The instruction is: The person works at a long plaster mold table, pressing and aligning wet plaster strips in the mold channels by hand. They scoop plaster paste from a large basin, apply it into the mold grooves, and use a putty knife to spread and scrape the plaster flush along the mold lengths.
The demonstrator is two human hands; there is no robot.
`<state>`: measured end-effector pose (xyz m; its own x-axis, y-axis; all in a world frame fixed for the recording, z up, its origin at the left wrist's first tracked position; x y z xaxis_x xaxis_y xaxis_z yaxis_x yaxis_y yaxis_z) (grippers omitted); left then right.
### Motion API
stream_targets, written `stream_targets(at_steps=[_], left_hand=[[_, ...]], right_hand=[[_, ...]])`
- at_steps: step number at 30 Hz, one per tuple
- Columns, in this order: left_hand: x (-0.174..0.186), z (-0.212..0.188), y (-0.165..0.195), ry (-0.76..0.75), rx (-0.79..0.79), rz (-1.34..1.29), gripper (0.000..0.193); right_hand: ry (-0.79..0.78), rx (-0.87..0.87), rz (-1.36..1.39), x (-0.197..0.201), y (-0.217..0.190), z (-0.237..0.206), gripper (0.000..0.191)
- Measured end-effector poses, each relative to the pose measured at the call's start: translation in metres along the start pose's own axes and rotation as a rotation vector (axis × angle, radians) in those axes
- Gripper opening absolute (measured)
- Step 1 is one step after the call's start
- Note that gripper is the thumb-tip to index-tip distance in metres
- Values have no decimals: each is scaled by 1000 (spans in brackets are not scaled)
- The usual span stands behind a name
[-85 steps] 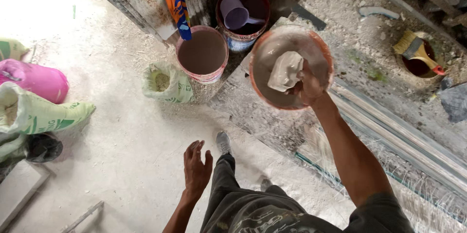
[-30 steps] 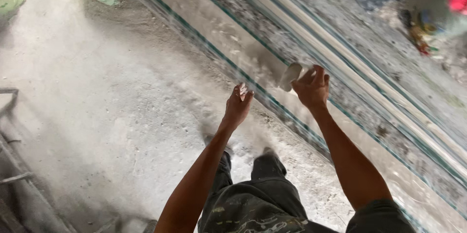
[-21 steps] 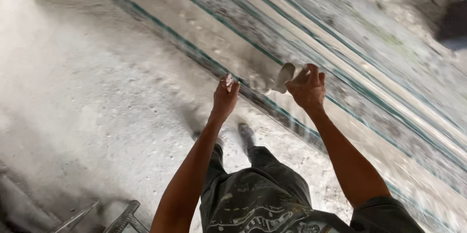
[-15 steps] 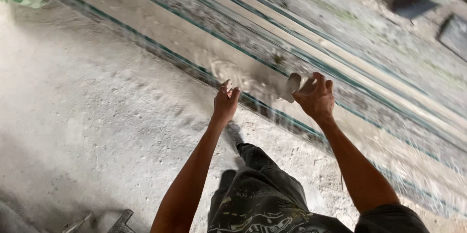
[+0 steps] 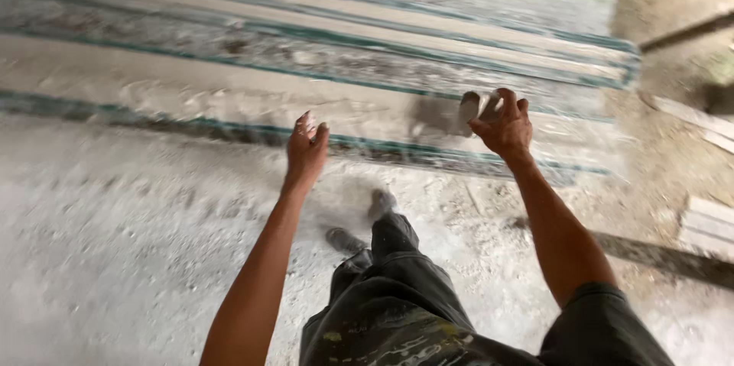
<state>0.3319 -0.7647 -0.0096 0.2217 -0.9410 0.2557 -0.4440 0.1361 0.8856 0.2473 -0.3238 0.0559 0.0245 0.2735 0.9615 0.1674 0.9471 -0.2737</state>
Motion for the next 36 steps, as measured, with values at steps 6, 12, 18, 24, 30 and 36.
stream_targets(at_steps=[6,12,18,24,30,36], left_hand=[[-92,-30,36,-7,-107,47,66],[-173,-49,55,-48,-116,78,65],[-215,-62,60,-24,-99,137,64],[-205,-58,54,32,-208,50,63],[-119,-31,28,154,59,63,65],[51,21,5,344,-71,-132,67]], right_hand=[[-47,-195,-88,63,148,0,97],[105,-340,-101,116,270,-1,99],[98,-321,-168,132,343,22,102],[235,-74,-124,127,339,55,98],[100,381,-99,71,168,98,100],[-103,768,-94,-45,-135,106,106]])
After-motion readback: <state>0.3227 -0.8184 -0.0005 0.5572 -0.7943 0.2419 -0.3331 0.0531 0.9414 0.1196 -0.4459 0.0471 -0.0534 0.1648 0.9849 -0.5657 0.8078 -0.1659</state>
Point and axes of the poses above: each hand's wrist, its own z-axis towards the middle knuckle, its own x-axis out of the back of the hand, y = z × x, the point moved 5 cm from there along z, towards the middle knuckle, and after that the axes turned 8 degrees about y, right-handed, at the moved point
